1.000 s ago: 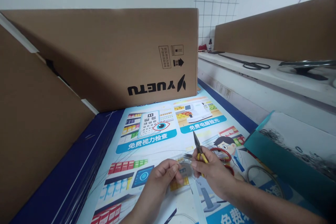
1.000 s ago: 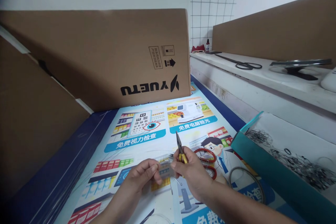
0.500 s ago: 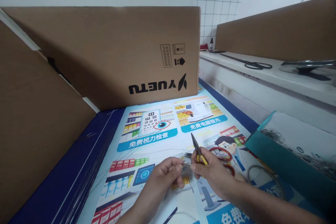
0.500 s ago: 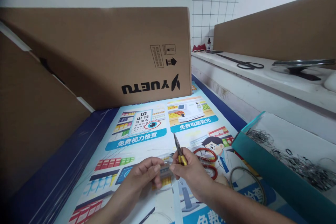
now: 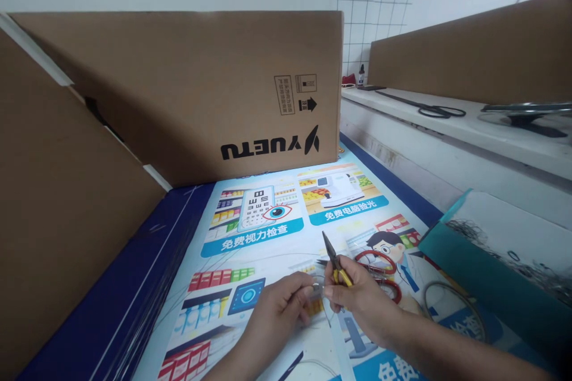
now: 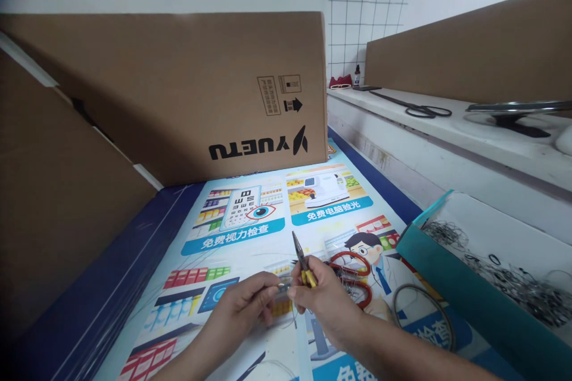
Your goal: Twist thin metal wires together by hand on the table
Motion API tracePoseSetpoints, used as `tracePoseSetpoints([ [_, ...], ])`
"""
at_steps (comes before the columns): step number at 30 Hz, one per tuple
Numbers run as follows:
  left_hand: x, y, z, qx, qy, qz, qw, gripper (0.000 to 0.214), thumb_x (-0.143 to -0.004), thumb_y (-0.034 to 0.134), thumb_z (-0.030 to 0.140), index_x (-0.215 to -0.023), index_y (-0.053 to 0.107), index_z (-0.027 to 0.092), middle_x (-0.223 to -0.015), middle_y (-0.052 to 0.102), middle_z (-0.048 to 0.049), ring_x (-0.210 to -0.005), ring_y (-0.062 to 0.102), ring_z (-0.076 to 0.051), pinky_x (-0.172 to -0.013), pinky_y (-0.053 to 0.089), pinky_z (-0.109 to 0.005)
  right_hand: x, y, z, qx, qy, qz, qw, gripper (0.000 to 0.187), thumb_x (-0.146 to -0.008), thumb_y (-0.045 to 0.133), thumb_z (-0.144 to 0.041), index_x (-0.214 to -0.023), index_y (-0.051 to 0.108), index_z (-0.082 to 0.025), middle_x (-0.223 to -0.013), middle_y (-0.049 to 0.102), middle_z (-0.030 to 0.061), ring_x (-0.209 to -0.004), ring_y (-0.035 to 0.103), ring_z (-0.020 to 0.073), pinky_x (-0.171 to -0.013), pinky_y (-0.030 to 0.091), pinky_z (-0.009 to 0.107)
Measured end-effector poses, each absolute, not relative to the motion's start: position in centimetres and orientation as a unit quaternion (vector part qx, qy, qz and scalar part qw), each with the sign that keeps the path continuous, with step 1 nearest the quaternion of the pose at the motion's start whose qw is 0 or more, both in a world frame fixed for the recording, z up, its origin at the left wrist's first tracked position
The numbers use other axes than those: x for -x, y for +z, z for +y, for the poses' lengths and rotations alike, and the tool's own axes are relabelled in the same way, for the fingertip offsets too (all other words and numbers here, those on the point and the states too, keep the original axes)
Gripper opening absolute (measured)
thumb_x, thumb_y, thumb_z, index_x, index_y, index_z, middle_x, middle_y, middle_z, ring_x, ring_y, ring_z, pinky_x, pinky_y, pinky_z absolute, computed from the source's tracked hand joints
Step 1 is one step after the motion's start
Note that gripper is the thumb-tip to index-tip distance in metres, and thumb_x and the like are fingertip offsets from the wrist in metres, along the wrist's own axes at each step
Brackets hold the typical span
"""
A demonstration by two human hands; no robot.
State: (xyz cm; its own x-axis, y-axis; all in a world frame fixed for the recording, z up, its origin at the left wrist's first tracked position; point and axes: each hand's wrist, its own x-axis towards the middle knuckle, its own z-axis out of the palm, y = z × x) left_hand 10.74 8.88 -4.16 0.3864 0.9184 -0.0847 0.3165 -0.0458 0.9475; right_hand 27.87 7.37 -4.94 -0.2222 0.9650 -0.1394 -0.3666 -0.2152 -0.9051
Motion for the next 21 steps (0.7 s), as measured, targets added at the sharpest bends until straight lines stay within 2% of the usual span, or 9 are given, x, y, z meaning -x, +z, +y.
tracePoseSetpoints([
  [5,-10.14,-4.44,9.03,-0.708,0.293,0.452,0.457,0.020,-0.086,0.049,0.028,-0.087,0.068,0.021,-0.077,0.067,-0.0037,-0.054,0.060,-0.015,-0.058,0.043,-0.024,-28.02,-4.87,7.43,0.388,0.685,-0.384,0.482,0.019,-0.071,0.068,-0.018,-0.082,0.053,-0.018,-0.071,0.050,-0.0041,-0.054,0.043,0.0077,-0.052,0.033,0.022],
  [9,-10.15,-4.01,9.00,-0.742,0.267,0.458,0.410,0.021,-0.087,0.048,0.026,-0.091,0.069,0.025,-0.084,0.071,-0.0037,-0.072,0.063,-0.020,-0.067,0.042,-0.024,-28.26,-4.96,7.56,0.389,0.684,-0.400,0.470,0.018,-0.070,0.068,-0.018,-0.081,0.053,-0.018,-0.070,0.049,-0.0043,-0.053,0.043,0.0078,-0.051,0.034,0.022],
  [13,-10.23,-3.91,8.87,-0.730,0.290,0.461,0.413,0.022,-0.085,0.053,0.026,-0.100,0.069,0.030,-0.096,0.072,-0.0028,-0.083,0.063,-0.023,-0.073,0.042,-0.025,-28.38,-4.78,7.62,0.401,0.681,-0.406,0.459,0.016,-0.069,0.066,-0.017,-0.079,0.053,-0.018,-0.067,0.048,-0.0047,-0.053,0.043,0.0079,-0.050,0.034,0.022],
  [18,-10.13,-3.97,8.90,-0.768,0.277,0.422,0.394,0.026,-0.086,0.052,0.026,-0.103,0.069,0.034,-0.099,0.072,-0.0026,-0.087,0.064,-0.023,-0.076,0.041,-0.025,-28.25,-4.61,7.53,0.401,0.687,-0.403,0.452,0.017,-0.067,0.065,-0.016,-0.079,0.053,-0.018,-0.065,0.048,-0.0047,-0.053,0.043,0.0082,-0.048,0.034,0.021],
  [21,-9.99,-4.01,8.97,-0.790,0.262,0.414,0.368,0.029,-0.086,0.049,0.022,-0.105,0.069,0.034,-0.094,0.073,-0.0048,-0.083,0.064,-0.024,-0.072,0.041,-0.027,-28.21,-4.77,7.52,0.400,0.688,-0.401,0.454,0.018,-0.066,0.066,-0.017,-0.079,0.053,-0.018,-0.065,0.048,-0.0047,-0.053,0.044,0.0082,-0.048,0.034,0.021],
])
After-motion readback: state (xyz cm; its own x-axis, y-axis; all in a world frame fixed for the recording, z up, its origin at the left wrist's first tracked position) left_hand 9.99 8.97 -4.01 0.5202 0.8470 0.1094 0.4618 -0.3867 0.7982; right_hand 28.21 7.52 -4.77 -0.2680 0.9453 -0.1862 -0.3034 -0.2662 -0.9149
